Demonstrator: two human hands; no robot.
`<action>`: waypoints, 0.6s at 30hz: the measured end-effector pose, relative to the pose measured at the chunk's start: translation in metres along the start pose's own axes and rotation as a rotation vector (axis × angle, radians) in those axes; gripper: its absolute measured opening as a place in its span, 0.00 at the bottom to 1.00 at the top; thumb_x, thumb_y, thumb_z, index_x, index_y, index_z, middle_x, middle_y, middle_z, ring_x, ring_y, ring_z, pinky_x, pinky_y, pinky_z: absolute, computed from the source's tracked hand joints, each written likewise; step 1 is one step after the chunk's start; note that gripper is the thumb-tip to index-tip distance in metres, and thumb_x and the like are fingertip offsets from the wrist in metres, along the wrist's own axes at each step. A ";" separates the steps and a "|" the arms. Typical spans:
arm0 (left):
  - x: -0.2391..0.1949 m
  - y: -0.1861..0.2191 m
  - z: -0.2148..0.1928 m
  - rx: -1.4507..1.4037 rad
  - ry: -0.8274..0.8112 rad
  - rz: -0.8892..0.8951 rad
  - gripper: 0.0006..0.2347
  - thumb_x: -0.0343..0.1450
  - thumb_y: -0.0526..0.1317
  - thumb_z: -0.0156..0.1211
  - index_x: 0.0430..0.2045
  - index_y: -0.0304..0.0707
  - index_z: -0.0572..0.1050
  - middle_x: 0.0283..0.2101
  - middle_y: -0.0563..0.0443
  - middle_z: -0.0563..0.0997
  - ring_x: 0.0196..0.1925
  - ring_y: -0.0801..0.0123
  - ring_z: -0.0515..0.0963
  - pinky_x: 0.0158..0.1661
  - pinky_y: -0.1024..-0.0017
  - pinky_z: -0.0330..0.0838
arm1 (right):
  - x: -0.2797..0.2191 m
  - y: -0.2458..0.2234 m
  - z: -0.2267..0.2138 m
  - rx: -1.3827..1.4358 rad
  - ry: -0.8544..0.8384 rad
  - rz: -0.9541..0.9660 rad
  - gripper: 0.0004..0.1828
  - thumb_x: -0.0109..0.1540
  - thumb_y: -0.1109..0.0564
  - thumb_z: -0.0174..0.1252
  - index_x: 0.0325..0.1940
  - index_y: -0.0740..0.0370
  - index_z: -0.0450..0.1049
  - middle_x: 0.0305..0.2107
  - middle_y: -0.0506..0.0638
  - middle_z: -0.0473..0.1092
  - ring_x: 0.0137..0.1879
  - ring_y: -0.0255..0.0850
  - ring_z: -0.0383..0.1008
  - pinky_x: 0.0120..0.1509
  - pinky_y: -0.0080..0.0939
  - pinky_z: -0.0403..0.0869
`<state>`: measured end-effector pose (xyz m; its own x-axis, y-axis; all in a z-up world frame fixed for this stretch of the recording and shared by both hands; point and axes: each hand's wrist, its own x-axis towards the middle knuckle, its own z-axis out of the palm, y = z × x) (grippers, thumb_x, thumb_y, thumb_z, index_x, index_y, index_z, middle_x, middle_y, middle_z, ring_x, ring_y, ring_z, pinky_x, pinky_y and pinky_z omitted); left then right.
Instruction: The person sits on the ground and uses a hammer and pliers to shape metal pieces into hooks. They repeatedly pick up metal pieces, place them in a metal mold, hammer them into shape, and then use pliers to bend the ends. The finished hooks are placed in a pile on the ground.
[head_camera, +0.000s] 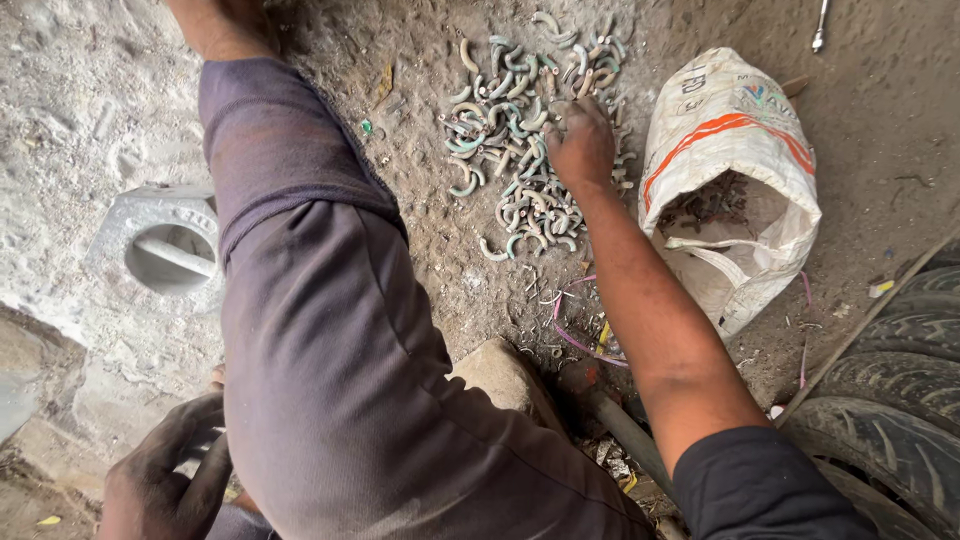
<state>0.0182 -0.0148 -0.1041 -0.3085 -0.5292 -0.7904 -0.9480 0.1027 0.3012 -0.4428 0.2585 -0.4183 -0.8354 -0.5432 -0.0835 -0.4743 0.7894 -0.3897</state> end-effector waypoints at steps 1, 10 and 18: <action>-0.002 0.002 0.000 -0.026 -0.006 -0.027 0.18 0.70 0.34 0.63 0.57 0.35 0.77 0.46 0.42 0.87 0.43 0.60 0.88 0.33 0.62 0.85 | 0.001 -0.003 0.002 0.003 -0.005 0.028 0.12 0.54 0.62 0.69 0.41 0.61 0.80 0.38 0.55 0.73 0.48 0.52 0.74 0.55 0.52 0.72; -0.012 0.022 -0.006 0.006 0.059 0.069 0.16 0.70 0.39 0.65 0.52 0.38 0.78 0.42 0.46 0.88 0.34 0.65 0.88 0.28 0.66 0.82 | -0.002 0.002 -0.004 0.228 -0.002 0.186 0.03 0.60 0.61 0.65 0.33 0.62 0.78 0.34 0.55 0.74 0.43 0.46 0.76 0.50 0.47 0.76; -0.034 0.023 -0.005 0.089 0.159 0.203 0.17 0.69 0.40 0.63 0.52 0.37 0.78 0.40 0.45 0.88 0.31 0.64 0.88 0.32 0.67 0.82 | -0.028 0.007 -0.007 0.496 0.091 0.275 0.10 0.58 0.59 0.67 0.40 0.65 0.77 0.32 0.52 0.78 0.36 0.39 0.79 0.42 0.38 0.77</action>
<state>0.0069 0.0015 -0.0681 -0.4833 -0.6150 -0.6231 -0.8734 0.2902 0.3910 -0.4254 0.2814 -0.4121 -0.9405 -0.2926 -0.1724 -0.0671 0.6578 -0.7502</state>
